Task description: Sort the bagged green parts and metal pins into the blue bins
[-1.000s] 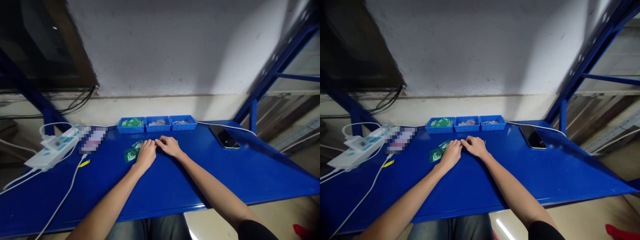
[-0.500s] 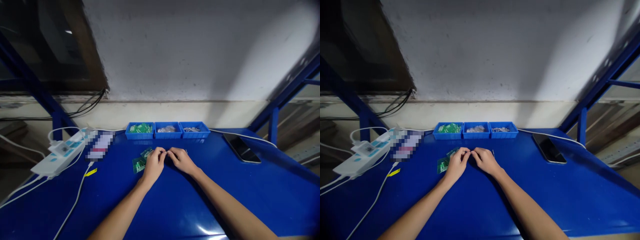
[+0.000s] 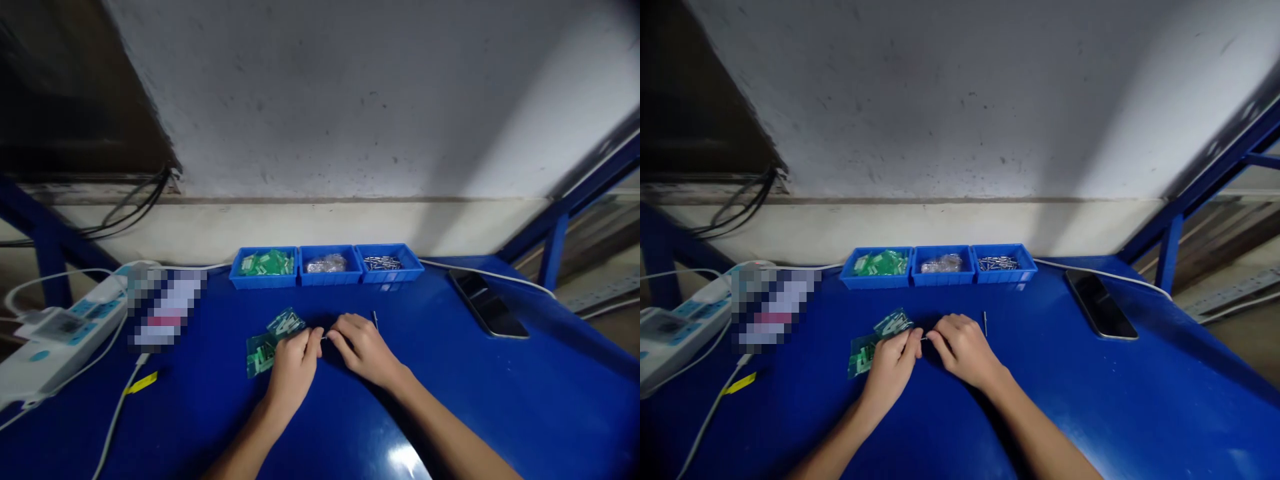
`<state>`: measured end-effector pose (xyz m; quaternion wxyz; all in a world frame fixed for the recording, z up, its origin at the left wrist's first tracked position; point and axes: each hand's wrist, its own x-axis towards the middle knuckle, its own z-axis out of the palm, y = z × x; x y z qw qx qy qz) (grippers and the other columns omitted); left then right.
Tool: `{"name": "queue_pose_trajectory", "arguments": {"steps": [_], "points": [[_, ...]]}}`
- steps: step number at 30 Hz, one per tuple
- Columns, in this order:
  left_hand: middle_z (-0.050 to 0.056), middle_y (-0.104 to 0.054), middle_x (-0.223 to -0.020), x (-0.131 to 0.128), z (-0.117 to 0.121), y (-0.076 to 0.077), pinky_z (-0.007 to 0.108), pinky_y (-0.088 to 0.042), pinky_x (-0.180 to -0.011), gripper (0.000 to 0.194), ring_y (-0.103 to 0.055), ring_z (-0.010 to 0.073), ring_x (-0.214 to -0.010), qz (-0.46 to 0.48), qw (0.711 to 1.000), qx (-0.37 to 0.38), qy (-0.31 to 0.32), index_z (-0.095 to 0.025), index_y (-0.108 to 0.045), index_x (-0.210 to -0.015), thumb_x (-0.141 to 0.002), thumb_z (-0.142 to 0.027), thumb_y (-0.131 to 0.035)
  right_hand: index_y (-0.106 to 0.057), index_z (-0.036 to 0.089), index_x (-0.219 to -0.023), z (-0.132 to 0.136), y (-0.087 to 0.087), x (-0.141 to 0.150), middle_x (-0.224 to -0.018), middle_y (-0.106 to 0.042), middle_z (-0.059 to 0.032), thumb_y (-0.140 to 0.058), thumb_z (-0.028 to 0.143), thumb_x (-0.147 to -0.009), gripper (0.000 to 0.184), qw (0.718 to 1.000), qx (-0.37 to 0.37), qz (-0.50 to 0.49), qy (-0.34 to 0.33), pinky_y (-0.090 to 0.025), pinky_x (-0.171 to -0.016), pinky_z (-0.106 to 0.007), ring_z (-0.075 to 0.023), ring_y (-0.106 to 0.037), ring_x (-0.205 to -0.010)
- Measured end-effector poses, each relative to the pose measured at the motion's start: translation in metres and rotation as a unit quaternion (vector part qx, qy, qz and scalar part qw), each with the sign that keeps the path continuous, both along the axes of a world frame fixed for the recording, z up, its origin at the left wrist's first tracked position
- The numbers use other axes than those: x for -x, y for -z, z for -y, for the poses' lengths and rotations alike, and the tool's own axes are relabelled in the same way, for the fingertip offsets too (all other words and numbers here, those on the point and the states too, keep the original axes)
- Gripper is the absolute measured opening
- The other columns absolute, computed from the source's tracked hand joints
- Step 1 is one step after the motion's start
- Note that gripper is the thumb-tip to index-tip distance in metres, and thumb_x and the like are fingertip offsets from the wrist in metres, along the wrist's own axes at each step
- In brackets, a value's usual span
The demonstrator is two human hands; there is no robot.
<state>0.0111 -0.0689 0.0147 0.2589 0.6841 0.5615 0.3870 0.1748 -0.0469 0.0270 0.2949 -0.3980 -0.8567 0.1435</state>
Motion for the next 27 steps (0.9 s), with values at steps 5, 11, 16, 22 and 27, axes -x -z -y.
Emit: {"name": "queue_pose_trajectory", "arguments": {"steps": [5, 11, 16, 22, 27], "points": [[0.0, -0.062, -0.076, 0.004, 0.007, 0.0, 0.02, -0.044, -0.063, 0.014, -0.059, 0.0124, -0.067, 0.039, 0.997, -0.011, 0.06, -0.02, -0.055, -0.093, -0.091, -0.029, -0.044, -0.044, 0.019, -0.07, 0.004, 0.007, 0.004, -0.066, -0.051, -0.0016, -0.029, 0.028, -0.097, 0.032, 0.999, 0.034, -0.019, 0.015, -0.035, -0.065, -0.027, -0.0138, -0.046, -0.063], [-0.002, -0.053, -0.059, 0.004, 0.006, 0.004, 0.02, -0.038, -0.052, 0.027, -0.049, 0.0104, -0.052, 0.022, 0.999, -0.036, 0.024, -0.019, -0.05, -0.069, -0.092, -0.029, -0.04, -0.049, 0.019, -0.086, 0.009, 0.006, 0.01, -0.074, -0.057, -0.0021, -0.036, 0.029, -0.095, 0.018, 0.996, 0.067, -0.046, 0.02, -0.037, -0.067, -0.028, -0.0146, -0.051, -0.068], [-0.001, -0.056, -0.059, 0.001, 0.001, 0.001, 0.02, -0.04, -0.056, 0.033, -0.054, 0.0111, -0.055, 0.037, 0.999, -0.002, 0.029, -0.018, -0.047, -0.065, -0.093, -0.033, -0.038, -0.052, 0.02, -0.092, 0.009, -0.003, 0.001, -0.08, -0.06, -0.0033, -0.041, 0.024, -0.093, 0.013, 0.999, 0.027, -0.025, -0.005, -0.037, -0.07, -0.029, -0.0157, -0.054, -0.074], [0.001, -0.059, -0.072, -0.002, 0.006, -0.003, 0.024, -0.043, -0.061, 0.02, -0.058, 0.014, -0.063, 0.027, 0.999, -0.04, -0.001, -0.019, -0.053, -0.094, -0.092, -0.033, -0.038, -0.054, 0.018, -0.079, 0.006, -0.004, -0.002, -0.073, -0.058, -0.0027, -0.037, 0.024, -0.094, 0.023, 0.999, -0.02, -0.031, 0.001, -0.036, -0.066, -0.027, -0.0142, -0.052, -0.068], [-0.001, -0.056, -0.067, 0.0, 0.001, 0.001, 0.025, -0.042, -0.06, 0.018, -0.056, 0.0141, -0.061, 0.013, 0.998, -0.043, 0.033, -0.019, -0.051, -0.088, -0.092, -0.032, -0.039, -0.052, 0.018, -0.079, 0.006, -0.003, -0.002, -0.073, -0.058, -0.0023, -0.035, 0.024, -0.095, 0.024, 0.999, -0.006, -0.038, 0.027, -0.038, -0.065, -0.027, -0.0137, -0.053, -0.066]]}}
